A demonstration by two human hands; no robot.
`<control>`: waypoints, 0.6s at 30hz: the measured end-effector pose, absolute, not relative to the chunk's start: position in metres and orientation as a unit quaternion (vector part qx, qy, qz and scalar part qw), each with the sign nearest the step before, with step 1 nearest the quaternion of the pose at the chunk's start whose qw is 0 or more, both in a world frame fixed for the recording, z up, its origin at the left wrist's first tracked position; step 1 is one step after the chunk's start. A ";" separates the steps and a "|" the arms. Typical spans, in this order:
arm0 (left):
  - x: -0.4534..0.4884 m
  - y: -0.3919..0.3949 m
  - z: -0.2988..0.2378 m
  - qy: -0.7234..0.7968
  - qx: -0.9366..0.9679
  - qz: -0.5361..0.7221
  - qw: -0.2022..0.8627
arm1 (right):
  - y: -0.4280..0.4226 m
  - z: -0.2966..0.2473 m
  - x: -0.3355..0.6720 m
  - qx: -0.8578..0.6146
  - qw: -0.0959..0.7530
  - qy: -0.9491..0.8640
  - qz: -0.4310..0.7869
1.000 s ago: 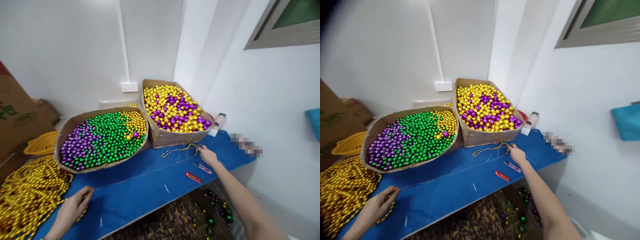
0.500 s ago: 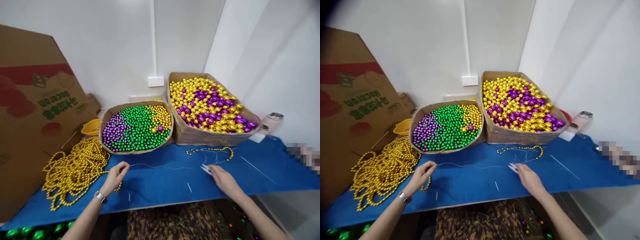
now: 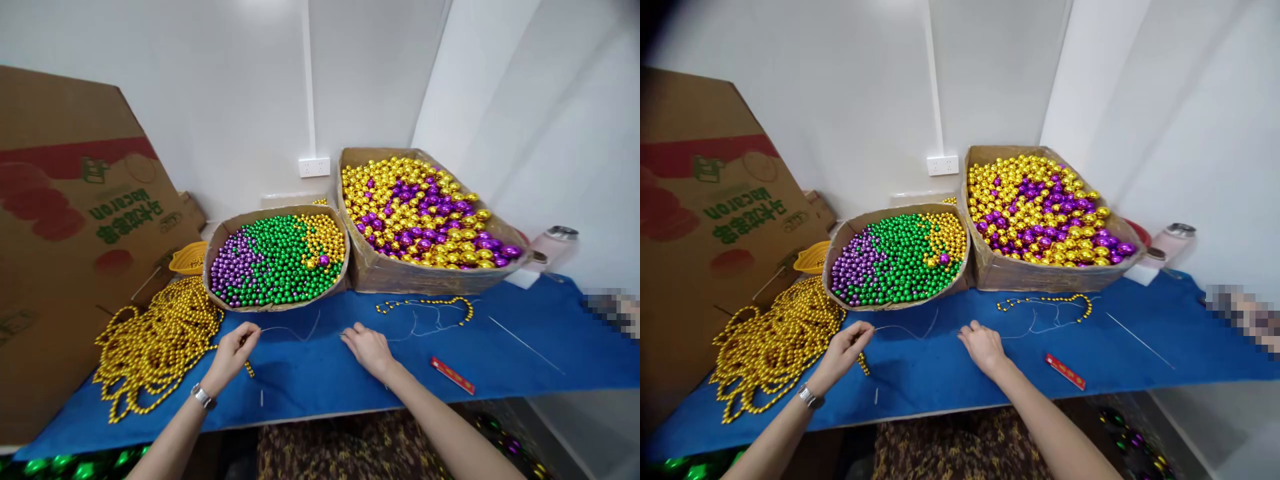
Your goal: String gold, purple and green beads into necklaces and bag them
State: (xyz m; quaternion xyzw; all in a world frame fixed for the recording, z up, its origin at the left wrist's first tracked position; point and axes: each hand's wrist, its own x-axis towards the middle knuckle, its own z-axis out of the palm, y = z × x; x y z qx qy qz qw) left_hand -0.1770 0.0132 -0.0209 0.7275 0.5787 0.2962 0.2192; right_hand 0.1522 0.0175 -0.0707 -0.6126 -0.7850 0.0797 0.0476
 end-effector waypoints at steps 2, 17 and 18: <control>-0.178 0.014 -0.024 0.579 0.738 0.315 0.146 | 0.020 -0.068 0.174 -0.628 0.057 -0.772 0.079; -0.097 0.034 -0.055 0.607 0.792 0.064 0.020 | -0.001 -0.105 0.277 -0.592 0.051 -0.803 0.051; -0.087 0.033 -0.052 0.605 0.793 0.071 0.029 | 0.000 -0.114 0.283 -0.589 0.078 -0.802 0.063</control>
